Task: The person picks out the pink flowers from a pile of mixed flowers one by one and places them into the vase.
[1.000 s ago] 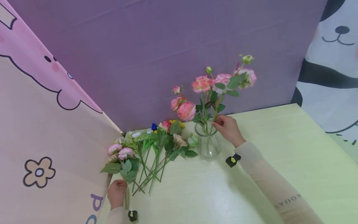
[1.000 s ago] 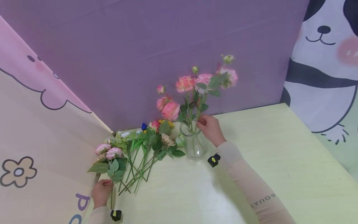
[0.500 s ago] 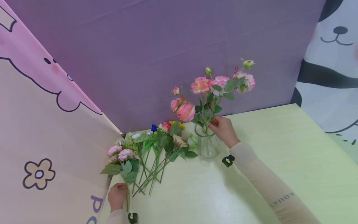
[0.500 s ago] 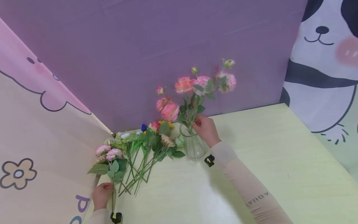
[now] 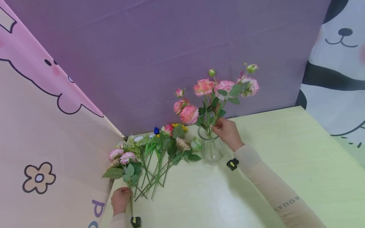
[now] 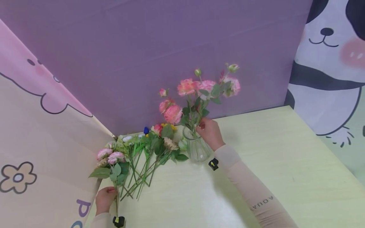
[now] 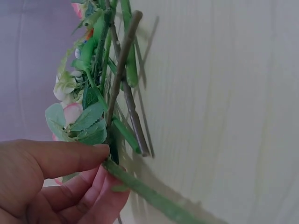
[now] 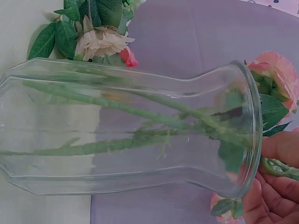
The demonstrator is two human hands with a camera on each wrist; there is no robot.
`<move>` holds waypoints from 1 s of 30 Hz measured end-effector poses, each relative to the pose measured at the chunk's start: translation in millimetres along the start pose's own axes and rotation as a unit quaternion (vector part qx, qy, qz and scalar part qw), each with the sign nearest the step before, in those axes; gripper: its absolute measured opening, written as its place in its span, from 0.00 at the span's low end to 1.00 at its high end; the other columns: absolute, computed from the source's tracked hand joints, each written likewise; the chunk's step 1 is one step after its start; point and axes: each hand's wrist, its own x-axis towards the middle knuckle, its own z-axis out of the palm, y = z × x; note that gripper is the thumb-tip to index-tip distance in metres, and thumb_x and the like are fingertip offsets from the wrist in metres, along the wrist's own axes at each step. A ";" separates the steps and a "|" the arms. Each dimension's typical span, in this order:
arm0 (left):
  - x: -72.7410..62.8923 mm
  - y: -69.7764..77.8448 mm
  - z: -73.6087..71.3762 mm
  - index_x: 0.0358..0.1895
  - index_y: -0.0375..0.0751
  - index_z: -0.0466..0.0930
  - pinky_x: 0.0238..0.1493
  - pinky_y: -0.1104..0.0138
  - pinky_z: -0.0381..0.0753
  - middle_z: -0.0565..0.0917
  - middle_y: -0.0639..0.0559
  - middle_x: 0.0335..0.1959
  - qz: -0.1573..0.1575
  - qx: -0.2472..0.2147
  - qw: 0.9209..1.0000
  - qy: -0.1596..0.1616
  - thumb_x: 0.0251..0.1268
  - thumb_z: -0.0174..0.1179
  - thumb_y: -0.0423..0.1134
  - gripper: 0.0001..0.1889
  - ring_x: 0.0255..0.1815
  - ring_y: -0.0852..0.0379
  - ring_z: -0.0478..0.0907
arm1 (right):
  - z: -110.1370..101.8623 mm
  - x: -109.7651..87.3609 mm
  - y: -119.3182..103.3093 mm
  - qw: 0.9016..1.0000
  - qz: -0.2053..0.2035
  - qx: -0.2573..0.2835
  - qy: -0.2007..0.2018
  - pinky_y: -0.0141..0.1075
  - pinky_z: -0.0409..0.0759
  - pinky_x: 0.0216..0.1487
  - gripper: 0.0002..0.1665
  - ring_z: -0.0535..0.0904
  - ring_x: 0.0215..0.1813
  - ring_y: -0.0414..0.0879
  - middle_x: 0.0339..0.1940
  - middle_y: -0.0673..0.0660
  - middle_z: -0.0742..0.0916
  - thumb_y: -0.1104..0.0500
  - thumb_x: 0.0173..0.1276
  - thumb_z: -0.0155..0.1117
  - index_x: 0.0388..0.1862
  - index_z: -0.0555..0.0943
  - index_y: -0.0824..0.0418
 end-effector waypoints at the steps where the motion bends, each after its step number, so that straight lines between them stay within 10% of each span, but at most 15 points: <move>1: 0.2 -0.3 0.6 0.43 0.23 0.77 0.36 0.56 0.76 0.83 0.34 0.35 -0.010 -0.007 1.000 -0.004 0.56 0.59 0.30 0.14 0.33 0.43 0.79 | 0.1 -0.1 0.5 1.000 0.000 0.002 0.001 0.46 0.81 0.37 0.09 0.81 0.34 0.56 0.31 0.64 0.85 0.63 0.61 0.64 0.35 0.79 0.70; 14: 3.7 -4.5 3.8 0.49 0.17 0.73 0.32 0.64 0.82 0.84 0.37 0.34 -0.029 -0.143 0.987 -0.064 0.58 0.57 0.26 0.17 0.28 0.60 0.79 | -5.5 0.8 4.6 0.999 -0.050 -0.013 0.012 0.47 0.81 0.35 0.07 0.82 0.31 0.56 0.28 0.64 0.86 0.65 0.61 0.62 0.31 0.81 0.70; 30: -4.4 14.2 1.7 0.52 0.17 0.69 0.32 0.72 0.80 0.81 0.39 0.36 0.016 -0.182 0.980 -0.077 0.61 0.54 0.24 0.17 0.32 0.58 0.78 | -6.1 -4.6 22.9 0.999 -0.049 -0.012 0.019 0.48 0.82 0.41 0.08 0.81 0.36 0.57 0.33 0.65 0.85 0.64 0.65 0.59 0.36 0.80 0.70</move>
